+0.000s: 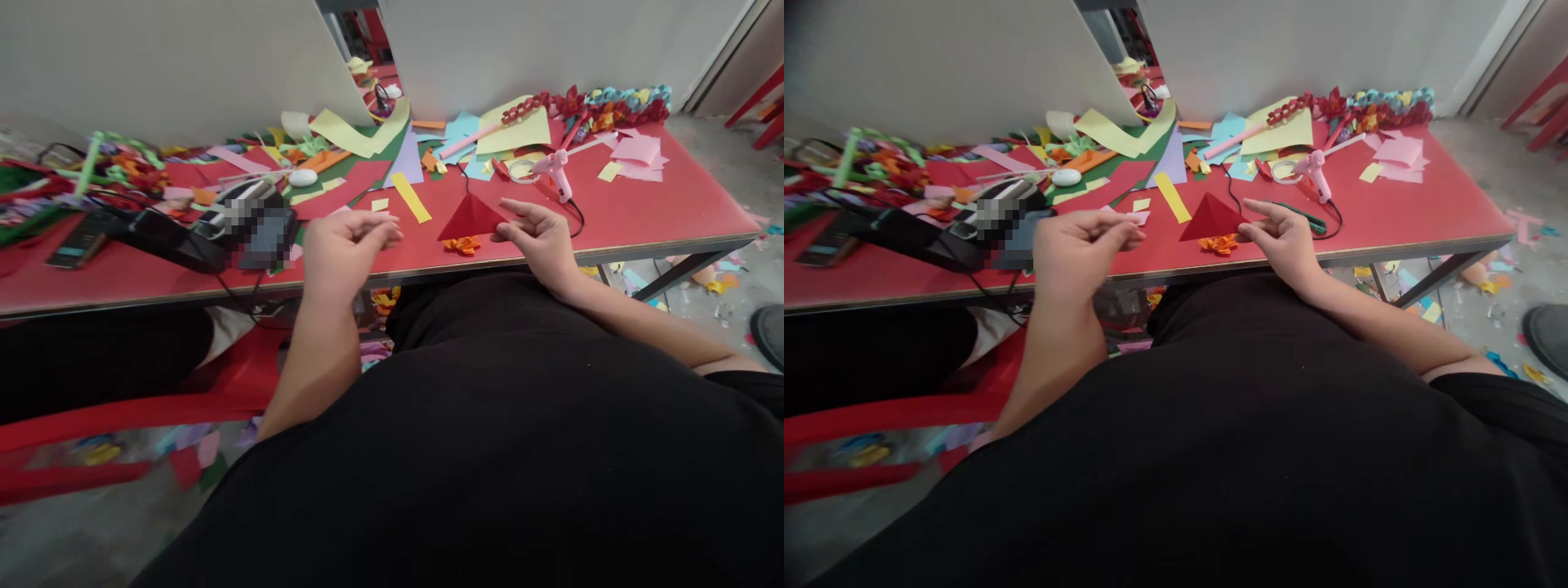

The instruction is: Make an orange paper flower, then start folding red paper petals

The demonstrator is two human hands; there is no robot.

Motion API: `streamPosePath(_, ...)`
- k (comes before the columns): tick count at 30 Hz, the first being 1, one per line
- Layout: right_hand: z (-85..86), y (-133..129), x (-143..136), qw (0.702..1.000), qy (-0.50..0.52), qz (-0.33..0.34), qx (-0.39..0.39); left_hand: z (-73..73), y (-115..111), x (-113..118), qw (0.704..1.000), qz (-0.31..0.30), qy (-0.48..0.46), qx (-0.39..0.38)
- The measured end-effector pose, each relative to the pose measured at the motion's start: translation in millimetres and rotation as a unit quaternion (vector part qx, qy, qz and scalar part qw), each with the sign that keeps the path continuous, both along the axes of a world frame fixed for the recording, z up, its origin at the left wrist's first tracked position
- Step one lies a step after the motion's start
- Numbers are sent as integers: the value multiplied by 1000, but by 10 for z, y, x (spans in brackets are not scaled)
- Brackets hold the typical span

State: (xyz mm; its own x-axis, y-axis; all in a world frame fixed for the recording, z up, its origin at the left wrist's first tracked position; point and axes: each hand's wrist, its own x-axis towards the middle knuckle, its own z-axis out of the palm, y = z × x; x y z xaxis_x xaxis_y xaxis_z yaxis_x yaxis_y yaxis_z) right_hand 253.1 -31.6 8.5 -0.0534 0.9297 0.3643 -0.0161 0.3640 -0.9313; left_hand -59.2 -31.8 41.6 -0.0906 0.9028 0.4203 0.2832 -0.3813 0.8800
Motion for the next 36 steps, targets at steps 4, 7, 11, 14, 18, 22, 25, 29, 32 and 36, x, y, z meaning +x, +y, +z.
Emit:
streamPosePath(4,9,-9,-42,1000,-1,22,-2,-53,-34,90,998,-48,-32,-18)
streamPosePath(7,23,-34,-100,999,-16,45,16,-151,-68,387,987,-144,-46,-55)
streamPosePath(11,33,-59,-100,996,-33,54,57,-206,-81,671,977,-183,-69,-78)
streamPosePath(14,25,-58,-54,996,-36,52,71,-186,-88,700,977,-182,-67,-91)
streamPosePath(18,1,-43,-30,996,-49,55,50,-172,-117,669,980,-174,-37,-93)
streamPosePath(22,-30,-34,-60,995,-51,83,35,-196,-133,664,984,-161,-10,-75)
streamPosePath(25,-43,-26,-71,994,-47,88,37,-212,-126,670,987,-152,-1,-61)
streamPosePath(29,-50,-22,-71,994,-52,86,40,-216,-126,688,982,-173,6,-82)
streamPosePath(32,-66,-28,-76,993,-41,97,51,-207,-140,698,977,-185,15,-105)
streamPosePath(36,-85,-38,-74,992,-71,99,44,-198,-151,698,980,-166,41,-104)
